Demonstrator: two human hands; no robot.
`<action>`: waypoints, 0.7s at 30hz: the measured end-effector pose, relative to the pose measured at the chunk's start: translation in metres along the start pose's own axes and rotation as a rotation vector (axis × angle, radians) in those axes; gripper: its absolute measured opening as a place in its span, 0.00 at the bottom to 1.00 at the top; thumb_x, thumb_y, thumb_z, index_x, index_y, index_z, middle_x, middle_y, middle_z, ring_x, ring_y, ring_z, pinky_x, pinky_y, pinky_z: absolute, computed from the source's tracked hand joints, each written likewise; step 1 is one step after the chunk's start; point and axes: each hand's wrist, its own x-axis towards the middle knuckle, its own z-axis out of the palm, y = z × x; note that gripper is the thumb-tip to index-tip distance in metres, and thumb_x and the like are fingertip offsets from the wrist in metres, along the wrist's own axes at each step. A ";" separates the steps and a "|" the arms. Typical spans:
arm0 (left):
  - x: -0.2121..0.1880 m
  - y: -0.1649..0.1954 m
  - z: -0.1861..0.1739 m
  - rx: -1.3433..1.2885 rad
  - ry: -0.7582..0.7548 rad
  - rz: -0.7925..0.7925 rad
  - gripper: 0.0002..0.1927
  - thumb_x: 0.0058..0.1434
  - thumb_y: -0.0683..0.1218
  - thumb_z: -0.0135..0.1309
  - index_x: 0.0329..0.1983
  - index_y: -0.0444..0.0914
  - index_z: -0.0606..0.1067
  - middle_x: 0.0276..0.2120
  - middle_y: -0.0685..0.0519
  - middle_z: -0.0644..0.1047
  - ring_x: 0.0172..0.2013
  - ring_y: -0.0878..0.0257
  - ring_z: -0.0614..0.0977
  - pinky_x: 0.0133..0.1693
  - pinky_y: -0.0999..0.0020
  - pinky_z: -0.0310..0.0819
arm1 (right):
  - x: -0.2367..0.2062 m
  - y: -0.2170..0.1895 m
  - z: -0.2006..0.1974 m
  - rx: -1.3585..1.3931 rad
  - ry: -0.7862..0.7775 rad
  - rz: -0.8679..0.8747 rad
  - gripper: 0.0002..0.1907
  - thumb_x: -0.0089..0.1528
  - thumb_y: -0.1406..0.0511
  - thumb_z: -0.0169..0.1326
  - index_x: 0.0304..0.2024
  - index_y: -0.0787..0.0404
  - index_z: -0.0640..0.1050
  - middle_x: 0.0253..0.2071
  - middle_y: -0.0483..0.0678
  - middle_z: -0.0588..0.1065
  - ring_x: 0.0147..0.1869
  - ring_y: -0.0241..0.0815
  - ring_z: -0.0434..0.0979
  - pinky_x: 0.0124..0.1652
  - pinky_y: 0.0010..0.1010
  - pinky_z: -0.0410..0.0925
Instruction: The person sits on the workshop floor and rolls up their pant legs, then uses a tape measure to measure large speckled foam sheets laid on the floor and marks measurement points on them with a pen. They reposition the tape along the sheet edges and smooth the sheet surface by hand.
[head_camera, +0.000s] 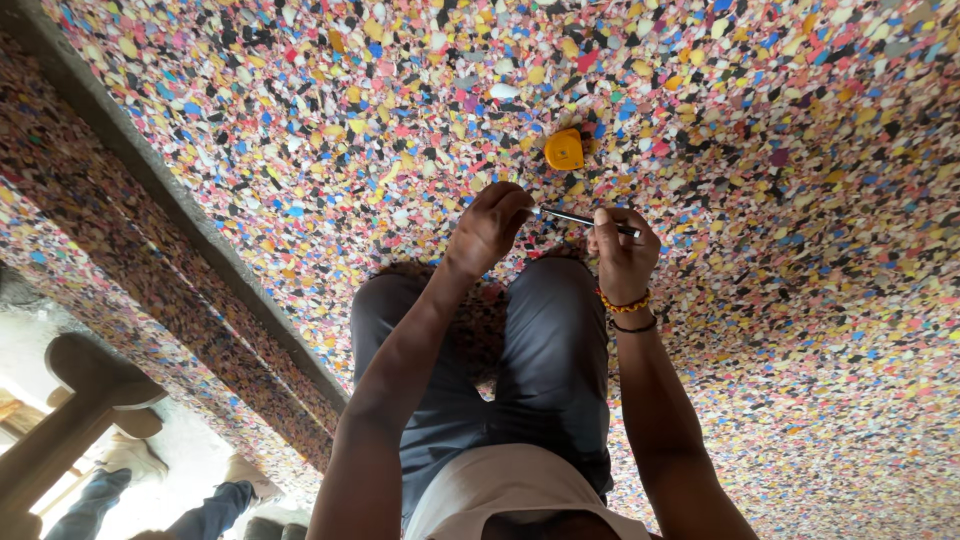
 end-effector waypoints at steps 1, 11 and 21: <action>-0.001 0.000 0.001 -0.004 0.002 0.002 0.07 0.63 0.38 0.62 0.43 0.34 0.77 0.41 0.47 0.79 0.40 0.53 0.83 0.40 0.62 0.82 | 0.000 0.001 0.001 0.017 -0.009 0.028 0.09 0.70 0.65 0.57 0.42 0.67 0.79 0.25 0.45 0.75 0.26 0.31 0.72 0.28 0.25 0.67; -0.003 0.001 0.021 -0.030 -0.017 -0.007 0.07 0.63 0.38 0.62 0.43 0.33 0.77 0.40 0.46 0.80 0.40 0.53 0.83 0.42 0.62 0.82 | 0.005 0.015 0.005 0.353 -0.015 0.254 0.07 0.70 0.65 0.58 0.40 0.63 0.76 0.26 0.44 0.73 0.27 0.34 0.72 0.28 0.29 0.67; 0.008 0.006 0.040 -0.070 -0.004 -0.024 0.08 0.63 0.38 0.60 0.44 0.33 0.77 0.39 0.44 0.80 0.38 0.50 0.84 0.39 0.60 0.81 | 0.019 0.025 -0.004 0.546 -0.046 0.325 0.10 0.71 0.63 0.56 0.41 0.64 0.79 0.26 0.45 0.75 0.26 0.35 0.73 0.28 0.30 0.66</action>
